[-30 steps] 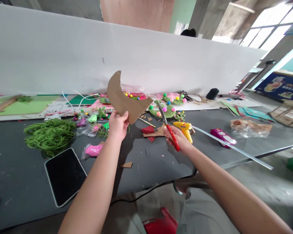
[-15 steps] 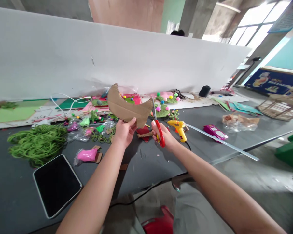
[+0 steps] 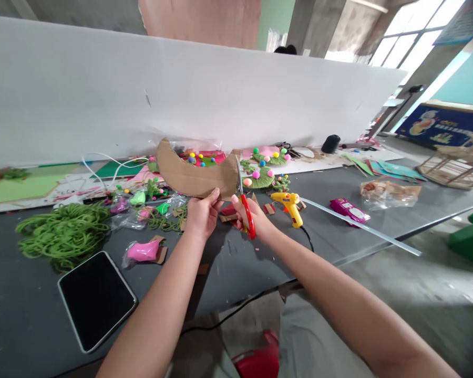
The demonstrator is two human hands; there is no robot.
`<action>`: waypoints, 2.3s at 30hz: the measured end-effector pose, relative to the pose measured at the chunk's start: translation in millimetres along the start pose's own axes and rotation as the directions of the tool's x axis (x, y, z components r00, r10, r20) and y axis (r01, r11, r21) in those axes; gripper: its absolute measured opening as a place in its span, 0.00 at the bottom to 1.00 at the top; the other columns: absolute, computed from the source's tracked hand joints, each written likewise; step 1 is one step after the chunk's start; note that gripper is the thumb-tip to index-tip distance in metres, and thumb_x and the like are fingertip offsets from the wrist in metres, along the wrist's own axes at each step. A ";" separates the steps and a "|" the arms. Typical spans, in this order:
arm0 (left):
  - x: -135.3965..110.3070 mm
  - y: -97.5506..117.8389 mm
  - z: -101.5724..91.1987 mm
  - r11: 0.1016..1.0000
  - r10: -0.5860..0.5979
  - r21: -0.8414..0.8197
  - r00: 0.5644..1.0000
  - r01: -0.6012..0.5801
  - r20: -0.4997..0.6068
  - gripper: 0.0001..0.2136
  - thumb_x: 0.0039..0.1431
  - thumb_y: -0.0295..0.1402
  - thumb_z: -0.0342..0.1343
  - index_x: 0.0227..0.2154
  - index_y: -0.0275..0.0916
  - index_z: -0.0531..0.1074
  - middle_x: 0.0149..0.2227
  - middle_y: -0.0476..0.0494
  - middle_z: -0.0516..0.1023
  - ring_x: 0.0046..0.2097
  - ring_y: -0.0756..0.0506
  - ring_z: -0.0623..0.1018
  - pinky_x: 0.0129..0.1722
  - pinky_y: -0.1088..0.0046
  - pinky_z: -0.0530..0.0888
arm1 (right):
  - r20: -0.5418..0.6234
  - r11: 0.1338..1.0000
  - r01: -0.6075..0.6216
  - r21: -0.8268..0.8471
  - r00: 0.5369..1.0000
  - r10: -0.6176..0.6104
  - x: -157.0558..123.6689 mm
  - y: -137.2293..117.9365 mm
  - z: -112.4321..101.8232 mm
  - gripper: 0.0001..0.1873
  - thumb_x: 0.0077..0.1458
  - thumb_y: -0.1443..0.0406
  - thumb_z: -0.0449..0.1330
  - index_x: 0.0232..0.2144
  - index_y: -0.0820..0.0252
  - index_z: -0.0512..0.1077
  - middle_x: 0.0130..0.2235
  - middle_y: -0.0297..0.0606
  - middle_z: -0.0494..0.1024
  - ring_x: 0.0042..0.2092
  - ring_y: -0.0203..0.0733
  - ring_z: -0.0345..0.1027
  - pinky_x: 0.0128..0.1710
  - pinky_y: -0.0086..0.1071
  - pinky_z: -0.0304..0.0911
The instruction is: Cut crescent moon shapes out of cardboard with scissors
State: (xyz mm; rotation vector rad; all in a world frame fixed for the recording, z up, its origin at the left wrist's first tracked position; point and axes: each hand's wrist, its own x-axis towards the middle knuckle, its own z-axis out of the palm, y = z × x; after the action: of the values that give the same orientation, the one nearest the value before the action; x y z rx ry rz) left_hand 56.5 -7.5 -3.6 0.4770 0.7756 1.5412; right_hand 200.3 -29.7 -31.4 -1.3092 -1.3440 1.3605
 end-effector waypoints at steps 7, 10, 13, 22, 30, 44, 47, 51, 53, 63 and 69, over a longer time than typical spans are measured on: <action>-3.1 1.8 1.3 1.000 -0.007 0.024 0.999 0.008 -0.033 0.09 0.45 0.19 0.73 0.30 0.34 0.82 0.31 0.46 0.85 0.29 0.52 0.82 0.27 0.81 0.77 | -0.083 0.998 0.038 -0.051 0.996 -0.042 6.6 2.5 2.8 0.35 0.56 0.29 0.57 0.33 0.53 0.63 0.19 0.31 0.69 0.20 0.42 0.69 0.19 0.34 0.68; -2.9 0.3 2.0 1.000 0.002 0.018 1.000 -0.001 -0.027 0.10 0.46 0.19 0.73 0.31 0.34 0.82 0.31 0.46 0.85 0.29 0.51 0.82 0.28 0.80 0.77 | -0.107 0.998 0.048 -0.050 0.993 -0.053 4.8 0.7 5.4 0.34 0.58 0.30 0.57 0.32 0.53 0.64 0.18 0.32 0.68 0.19 0.43 0.69 0.17 0.36 0.68; -1.0 -1.2 0.2 1.000 0.010 0.021 1.000 -0.010 -0.005 0.11 0.45 0.21 0.75 0.31 0.35 0.81 0.31 0.47 0.85 0.30 0.51 0.83 0.29 0.79 0.77 | -0.134 0.996 0.065 -0.065 0.988 -0.073 2.5 -0.2 9.6 0.34 0.59 0.31 0.56 0.31 0.53 0.64 0.18 0.33 0.69 0.17 0.43 0.67 0.15 0.36 0.66; 0.5 -1.9 -2.0 1.000 0.029 -0.002 0.999 -0.029 0.029 0.09 0.45 0.19 0.71 0.30 0.34 0.82 0.35 0.42 0.87 0.34 0.47 0.84 0.33 0.75 0.80 | -0.124 0.995 0.090 -0.033 0.988 -0.094 13.0 2.8 6.7 0.35 0.58 0.30 0.57 0.29 0.53 0.64 0.17 0.32 0.68 0.18 0.40 0.65 0.18 0.32 0.64; -1.2 -3.7 -0.8 0.999 0.050 0.012 0.995 -0.051 0.081 0.12 0.43 0.21 0.74 0.34 0.34 0.84 0.39 0.39 0.88 0.41 0.41 0.86 0.45 0.66 0.84 | -0.176 0.994 0.007 -0.107 0.984 -0.026 5.8 -7.4 -1.8 0.38 0.55 0.26 0.54 0.26 0.52 0.65 0.14 0.32 0.65 0.17 0.47 0.70 0.15 0.35 0.65; -0.7 -3.9 -2.1 0.997 0.025 0.065 0.994 -0.032 0.109 0.19 0.34 0.25 0.77 0.34 0.33 0.84 0.38 0.40 0.88 0.37 0.44 0.85 0.42 0.68 0.83 | -0.230 0.997 0.008 -0.079 0.973 -0.026 11.8 -10.1 -1.9 0.35 0.61 0.31 0.54 0.24 0.53 0.62 0.13 0.32 0.65 0.14 0.42 0.66 0.12 0.32 0.65; -1.0 -2.5 -1.9 0.997 0.022 0.072 0.996 -0.028 0.083 0.18 0.34 0.24 0.76 0.34 0.35 0.84 0.38 0.40 0.88 0.36 0.44 0.84 0.38 0.71 0.82 | -0.219 0.998 0.015 -0.055 0.975 -0.027 11.0 -11.0 0.2 0.35 0.61 0.32 0.55 0.24 0.53 0.63 0.12 0.32 0.65 0.13 0.42 0.65 0.11 0.32 0.64; -2.4 -2.9 -1.1 0.996 -0.005 0.090 0.997 -0.003 0.079 0.17 0.33 0.23 0.76 0.32 0.34 0.84 0.36 0.40 0.88 0.33 0.46 0.83 0.33 0.74 0.80 | -0.230 0.999 -0.043 0.010 0.972 0.044 14.8 -11.1 -2.8 0.34 0.60 0.33 0.58 0.25 0.54 0.64 0.14 0.32 0.67 0.15 0.43 0.69 0.13 0.32 0.68; -2.5 -3.7 -1.1 0.996 -0.018 0.092 0.996 0.010 0.082 0.17 0.32 0.22 0.76 0.32 0.33 0.83 0.35 0.41 0.87 0.32 0.47 0.82 0.33 0.74 0.79 | -0.240 0.998 -0.055 -0.005 0.969 0.053 15.7 -11.6 -6.7 0.35 0.61 0.33 0.57 0.23 0.54 0.64 0.14 0.33 0.67 0.14 0.42 0.68 0.13 0.32 0.68; -1.5 -2.8 -2.2 0.994 -0.020 0.112 0.998 0.013 0.066 0.18 0.33 0.22 0.75 0.32 0.33 0.82 0.32 0.44 0.86 0.31 0.48 0.81 0.32 0.75 0.79 | -0.245 0.998 -0.005 -0.063 0.969 -0.010 8.0 -14.1 -12.3 0.35 0.59 0.34 0.61 0.19 0.53 0.63 0.11 0.34 0.66 0.12 0.42 0.65 0.10 0.32 0.63; 1.3 -0.8 -5.3 0.993 -0.005 0.121 0.998 -0.002 0.060 0.19 0.34 0.23 0.76 0.34 0.34 0.82 0.35 0.42 0.86 0.33 0.47 0.82 0.35 0.71 0.80 | -0.245 0.992 0.045 -0.114 0.967 -0.072 12.1 -8.9 -18.3 0.34 0.58 0.35 0.63 0.21 0.54 0.64 0.11 0.33 0.67 0.12 0.40 0.63 0.09 0.30 0.60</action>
State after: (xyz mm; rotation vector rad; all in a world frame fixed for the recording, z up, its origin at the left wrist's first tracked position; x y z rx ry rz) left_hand 53.2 -7.3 -8.1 0.6097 0.8254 1.4771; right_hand 215.5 -14.0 -22.4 -1.4484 -1.2858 1.0557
